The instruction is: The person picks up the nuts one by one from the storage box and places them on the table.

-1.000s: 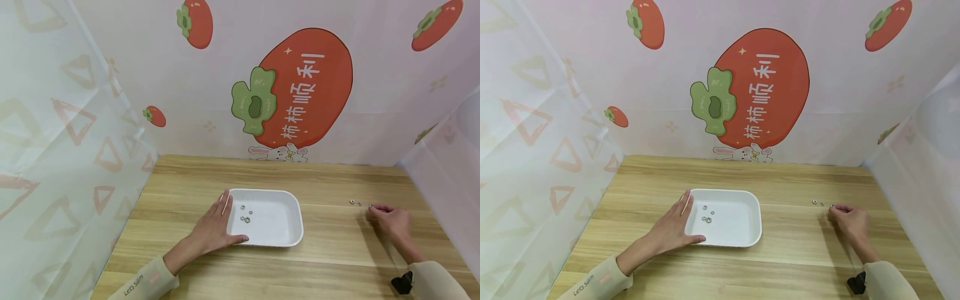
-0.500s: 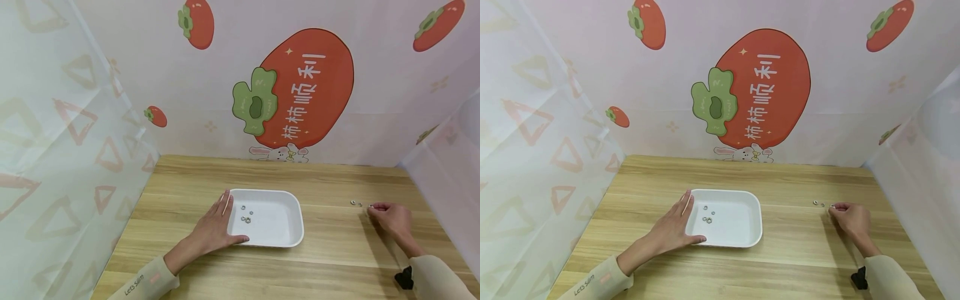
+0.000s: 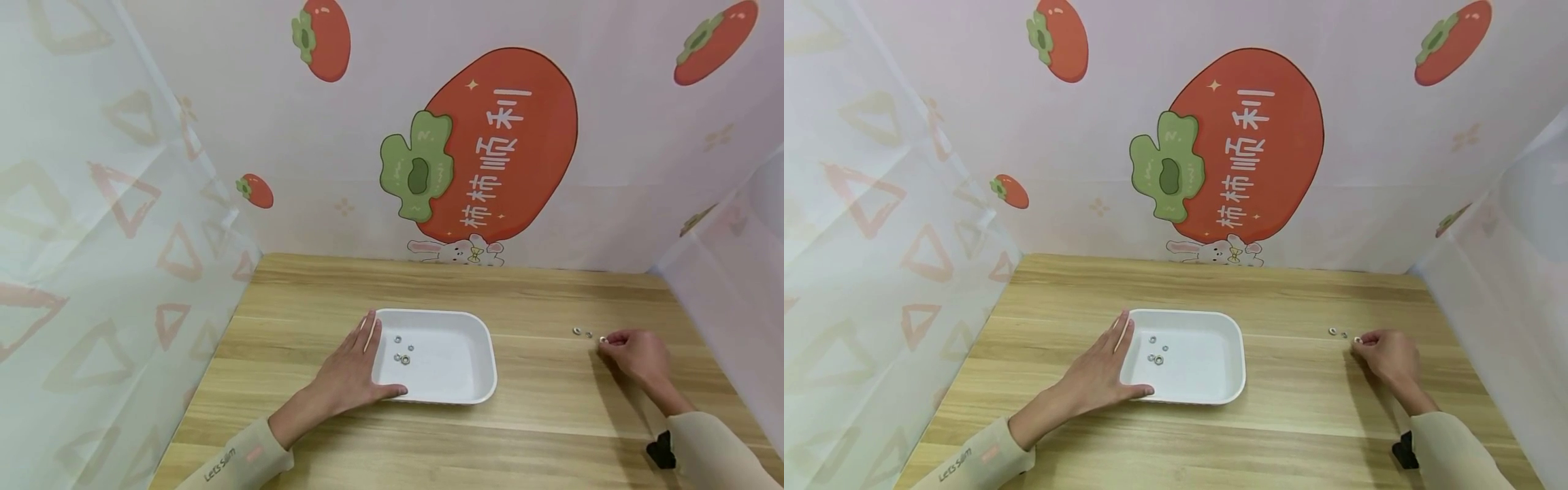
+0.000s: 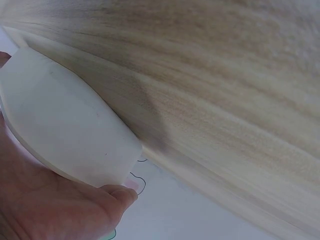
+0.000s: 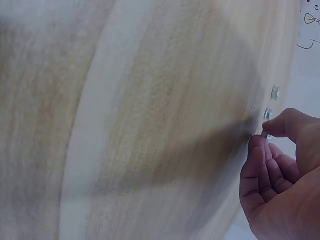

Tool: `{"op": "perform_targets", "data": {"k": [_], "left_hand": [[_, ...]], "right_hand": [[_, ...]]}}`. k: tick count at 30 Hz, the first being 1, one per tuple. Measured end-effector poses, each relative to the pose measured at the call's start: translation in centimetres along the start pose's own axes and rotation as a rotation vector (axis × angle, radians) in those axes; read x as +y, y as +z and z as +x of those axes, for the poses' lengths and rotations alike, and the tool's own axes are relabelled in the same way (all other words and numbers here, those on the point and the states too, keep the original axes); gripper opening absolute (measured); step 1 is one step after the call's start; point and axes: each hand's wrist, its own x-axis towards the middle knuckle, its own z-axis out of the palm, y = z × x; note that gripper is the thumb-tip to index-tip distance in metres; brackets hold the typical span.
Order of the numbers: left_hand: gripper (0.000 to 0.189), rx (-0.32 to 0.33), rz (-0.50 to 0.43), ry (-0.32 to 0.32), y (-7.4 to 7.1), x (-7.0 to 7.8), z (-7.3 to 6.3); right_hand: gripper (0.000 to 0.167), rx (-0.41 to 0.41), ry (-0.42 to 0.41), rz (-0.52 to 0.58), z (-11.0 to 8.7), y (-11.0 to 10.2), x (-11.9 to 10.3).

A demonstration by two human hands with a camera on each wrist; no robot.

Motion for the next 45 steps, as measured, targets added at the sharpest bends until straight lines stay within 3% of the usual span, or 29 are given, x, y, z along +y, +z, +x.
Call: {"op": "perform_targets", "data": {"k": [24,32,39,45], "left_hand": [[0.132,0.001,-0.012,-0.002,0.0,0.1,-0.1],[0.133,-0.003,0.009,-0.001,0.0,0.1,-0.2],[0.133,0.006,0.008,-0.001,0.1,0.1,-0.2],[0.132,0.012,-0.007,0.0,0.1,0.1,-0.2]], "right_hand": [[0.02,-0.025,-0.025,-0.017,0.2,-0.3,-0.2],[0.03,0.043,-0.059,-0.045,-0.1,-0.4,-0.6],[0.035,0.139,-0.121,-0.043,0.3,-1.3,-2.4],[0.037,0.151,-0.148,-0.025,1.0,-2.6,-5.2]]}}
